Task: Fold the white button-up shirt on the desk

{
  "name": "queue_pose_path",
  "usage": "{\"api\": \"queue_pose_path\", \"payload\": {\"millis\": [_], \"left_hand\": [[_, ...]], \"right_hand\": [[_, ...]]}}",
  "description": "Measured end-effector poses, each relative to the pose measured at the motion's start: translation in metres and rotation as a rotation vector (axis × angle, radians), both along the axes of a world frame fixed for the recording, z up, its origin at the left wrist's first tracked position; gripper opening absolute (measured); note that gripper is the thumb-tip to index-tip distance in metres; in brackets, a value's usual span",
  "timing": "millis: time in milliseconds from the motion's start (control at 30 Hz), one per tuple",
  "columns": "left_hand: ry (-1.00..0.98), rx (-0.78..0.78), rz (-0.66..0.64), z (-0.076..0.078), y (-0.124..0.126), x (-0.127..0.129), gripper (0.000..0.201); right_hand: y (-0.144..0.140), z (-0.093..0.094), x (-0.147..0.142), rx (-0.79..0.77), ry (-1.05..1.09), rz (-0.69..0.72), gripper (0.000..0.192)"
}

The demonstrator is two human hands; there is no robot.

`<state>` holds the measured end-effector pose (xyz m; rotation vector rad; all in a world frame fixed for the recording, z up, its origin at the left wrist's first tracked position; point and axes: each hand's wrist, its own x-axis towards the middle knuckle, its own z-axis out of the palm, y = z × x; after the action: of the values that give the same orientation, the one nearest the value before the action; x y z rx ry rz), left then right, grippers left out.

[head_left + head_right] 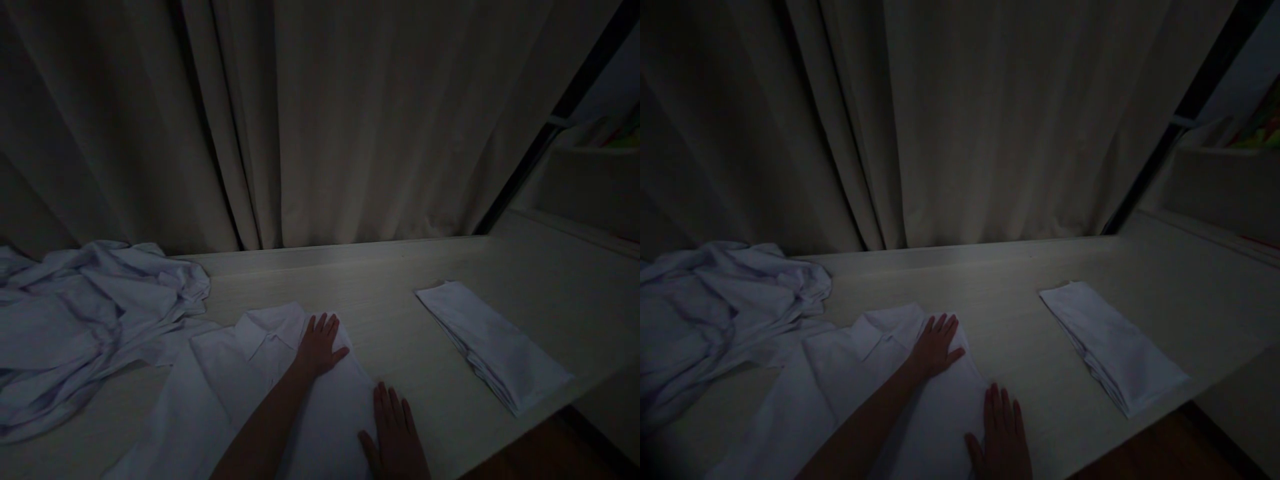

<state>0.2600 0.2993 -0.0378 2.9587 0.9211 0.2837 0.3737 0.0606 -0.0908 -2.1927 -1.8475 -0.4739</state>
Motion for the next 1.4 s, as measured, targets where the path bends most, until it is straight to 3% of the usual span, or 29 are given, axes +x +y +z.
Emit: {"api": "queue_pose_path", "payload": {"millis": [167,300,467,567,667,967,1133,1400], "left_hand": [[0.023,-0.086,-0.040,0.003,0.004,-0.001,0.099],[0.055,-0.144,-0.056,0.016,0.001,0.001,0.105],[-0.040,-0.093,-0.143,0.024,-0.037,0.001,0.077],[-0.037,-0.104,-0.241,0.014,-0.063,-0.004,0.066],[-0.014,-0.105,-0.224,0.002,-0.075,-0.010,0.069],[-0.042,-0.111,-0.189,0.004,-0.075,-0.012,0.077],[-0.049,-0.143,-0.186,0.001,-0.074,-0.013,0.078],[-0.032,-0.116,-0.112,0.007,-0.075,-0.007,0.077]], "right_hand": [[-0.001,0.006,0.002,-0.053,-0.061,0.027,0.071],[-0.003,0.014,0.000,-0.080,-0.064,0.031,0.068],[-0.005,0.021,-0.004,-0.079,0.013,0.005,0.069],[-0.006,0.024,-0.006,-0.087,0.060,0.004,0.067],[-0.006,0.025,-0.006,-0.091,0.091,-0.011,0.066],[-0.008,0.019,-0.005,-0.031,0.138,-0.033,0.066],[-0.008,0.022,-0.006,-0.023,0.135,-0.044,0.054],[-0.007,0.029,-0.008,-0.017,0.137,-0.049,0.051]]}}
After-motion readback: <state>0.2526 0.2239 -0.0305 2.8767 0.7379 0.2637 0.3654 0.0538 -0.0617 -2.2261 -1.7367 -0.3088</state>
